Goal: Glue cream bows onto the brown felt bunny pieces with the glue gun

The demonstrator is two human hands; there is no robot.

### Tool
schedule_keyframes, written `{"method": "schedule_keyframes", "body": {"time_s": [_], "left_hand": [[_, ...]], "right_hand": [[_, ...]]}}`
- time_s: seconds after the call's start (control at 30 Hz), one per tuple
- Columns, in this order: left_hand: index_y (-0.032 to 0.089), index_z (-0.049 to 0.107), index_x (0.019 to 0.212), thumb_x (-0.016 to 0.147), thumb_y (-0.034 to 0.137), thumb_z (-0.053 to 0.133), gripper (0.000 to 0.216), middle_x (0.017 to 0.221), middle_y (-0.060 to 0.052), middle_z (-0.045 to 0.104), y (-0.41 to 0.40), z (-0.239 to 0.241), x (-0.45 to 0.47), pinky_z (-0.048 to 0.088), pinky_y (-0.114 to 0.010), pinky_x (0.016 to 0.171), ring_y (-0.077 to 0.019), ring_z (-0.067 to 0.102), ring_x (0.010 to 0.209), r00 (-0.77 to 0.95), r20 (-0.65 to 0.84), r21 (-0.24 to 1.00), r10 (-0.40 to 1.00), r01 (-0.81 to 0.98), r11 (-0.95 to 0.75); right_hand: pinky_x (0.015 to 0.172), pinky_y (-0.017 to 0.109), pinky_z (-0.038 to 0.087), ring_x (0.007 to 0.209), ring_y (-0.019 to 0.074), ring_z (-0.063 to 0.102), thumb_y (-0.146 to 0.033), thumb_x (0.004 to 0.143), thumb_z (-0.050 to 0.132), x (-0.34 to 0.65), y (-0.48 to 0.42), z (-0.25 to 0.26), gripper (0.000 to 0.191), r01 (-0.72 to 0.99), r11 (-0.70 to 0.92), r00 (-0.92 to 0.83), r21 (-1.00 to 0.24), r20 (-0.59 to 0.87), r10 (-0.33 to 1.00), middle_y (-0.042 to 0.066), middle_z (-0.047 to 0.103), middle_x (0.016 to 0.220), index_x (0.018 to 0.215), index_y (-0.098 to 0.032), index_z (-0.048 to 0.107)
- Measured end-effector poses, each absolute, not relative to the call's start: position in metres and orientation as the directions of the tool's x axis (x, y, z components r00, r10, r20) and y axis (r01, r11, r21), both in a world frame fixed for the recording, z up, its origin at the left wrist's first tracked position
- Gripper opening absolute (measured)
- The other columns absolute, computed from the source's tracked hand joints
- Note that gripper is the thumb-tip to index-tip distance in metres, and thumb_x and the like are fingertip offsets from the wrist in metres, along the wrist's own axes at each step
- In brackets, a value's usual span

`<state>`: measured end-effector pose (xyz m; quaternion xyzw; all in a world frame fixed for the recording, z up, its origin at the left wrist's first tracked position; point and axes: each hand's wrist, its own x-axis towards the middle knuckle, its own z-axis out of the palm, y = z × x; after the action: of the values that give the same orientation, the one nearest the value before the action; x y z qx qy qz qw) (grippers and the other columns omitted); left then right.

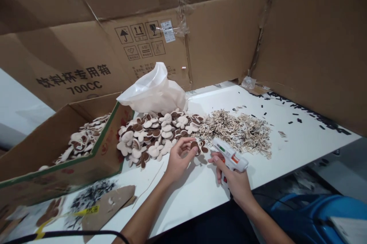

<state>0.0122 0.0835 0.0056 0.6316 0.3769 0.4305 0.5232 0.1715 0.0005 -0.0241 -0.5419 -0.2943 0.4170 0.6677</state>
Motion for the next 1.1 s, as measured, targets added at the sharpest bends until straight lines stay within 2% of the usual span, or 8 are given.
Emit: {"method": "schedule_keyframes", "body": {"time_s": [0.3,0.57,0.73,0.83,0.9,0.93,1.0,1.1], "left_hand": [[0.023,0.06,0.107,0.085,0.037,0.076,0.031,0.087,-0.001,0.067,0.088,0.006,0.009,0.052,-0.026,0.075,-0.0155,0.065,0.081,0.204,0.19,0.982,0.96,-0.055,-0.182],[0.02,0.067,0.103,0.097,0.031,0.061,0.014,0.092,-0.007,0.07,0.084,0.021,0.001,0.054,-0.031,0.077,-0.0183,0.067,0.082,0.199,0.438,0.872,0.877,0.142,-0.468],[0.023,0.072,0.106,0.091,0.019,0.067,0.015,0.101,-0.011,0.074,0.081,0.065,-0.034,0.055,-0.037,0.087,-0.0245,0.07,0.098,0.202,0.795,0.422,0.573,0.494,-0.76],[0.024,0.071,0.098,0.081,0.018,0.078,0.02,0.102,-0.008,0.073,0.08,0.099,-0.076,0.057,-0.037,0.084,-0.0235,0.069,0.095,0.175,0.956,0.028,0.235,0.742,-0.669],[0.022,0.068,0.099,0.078,0.021,0.081,0.025,0.104,-0.008,0.07,0.083,0.121,-0.11,0.056,-0.037,0.085,-0.0246,0.067,0.098,0.105,0.992,-0.057,0.074,0.877,-0.478],[0.02,0.067,0.106,0.081,0.025,0.079,0.028,0.107,-0.01,0.069,0.086,0.131,-0.127,0.055,-0.039,0.088,-0.0263,0.066,0.102,0.027,0.997,0.001,0.07,0.926,-0.377],[0.017,0.06,0.127,0.093,0.031,0.066,0.037,0.119,-0.013,0.066,0.094,0.146,-0.158,0.053,-0.041,0.092,-0.0261,0.066,0.103,-0.115,0.942,0.185,0.314,0.961,-0.205],[0.012,0.064,0.121,0.09,0.045,0.068,0.045,0.121,-0.018,0.065,0.1,0.15,-0.184,0.049,-0.051,0.095,-0.0376,0.061,0.111,-0.104,0.77,0.105,0.63,0.994,0.036]], "right_hand": [[0.032,0.024,0.041,0.038,0.0099,0.047,-0.058,0.074,0.082,0.169,0.0,-0.026,0.049,-0.263,0.069,0.489,-0.962,-0.071,0.87,0.01,0.077,0.08,0.095,-0.014,0.075],[0.034,0.025,0.039,0.039,0.0111,0.049,-0.058,0.075,0.083,0.168,-0.007,-0.024,0.049,-0.238,0.043,0.458,-0.97,-0.073,0.886,0.011,0.077,0.081,0.097,-0.015,0.076],[0.039,0.026,0.042,0.04,0.0157,0.052,-0.063,0.077,0.078,0.166,-0.012,-0.02,0.049,-0.164,0.006,0.45,-0.986,-0.069,0.89,0.002,0.061,0.049,0.08,-0.014,0.076],[0.043,0.027,0.044,0.041,0.0159,0.054,-0.063,0.079,0.077,0.166,-0.014,-0.02,0.05,-0.122,-0.026,0.437,-0.992,-0.077,0.896,0.003,0.063,0.051,0.079,-0.014,0.076],[0.044,0.027,0.045,0.042,0.0161,0.054,-0.064,0.08,0.075,0.165,-0.014,-0.021,0.051,-0.1,-0.05,0.429,-0.994,-0.089,0.899,0.003,0.064,0.051,0.08,-0.013,0.077],[0.044,0.027,0.044,0.042,0.0161,0.054,-0.064,0.081,0.074,0.165,-0.015,-0.022,0.051,-0.09,-0.058,0.421,-0.994,-0.091,0.903,0.003,0.064,0.051,0.081,-0.013,0.077],[0.044,0.028,0.044,0.042,0.0161,0.054,-0.064,0.082,0.072,0.165,-0.015,-0.023,0.051,-0.078,-0.058,0.405,-0.995,-0.085,0.911,0.003,0.064,0.051,0.083,-0.013,0.077],[0.044,0.027,0.043,0.042,0.0156,0.053,-0.064,0.083,0.071,0.165,-0.017,-0.025,0.052,-0.088,-0.056,0.396,-0.995,-0.086,0.914,0.003,0.064,0.053,0.085,-0.013,0.078]]}}
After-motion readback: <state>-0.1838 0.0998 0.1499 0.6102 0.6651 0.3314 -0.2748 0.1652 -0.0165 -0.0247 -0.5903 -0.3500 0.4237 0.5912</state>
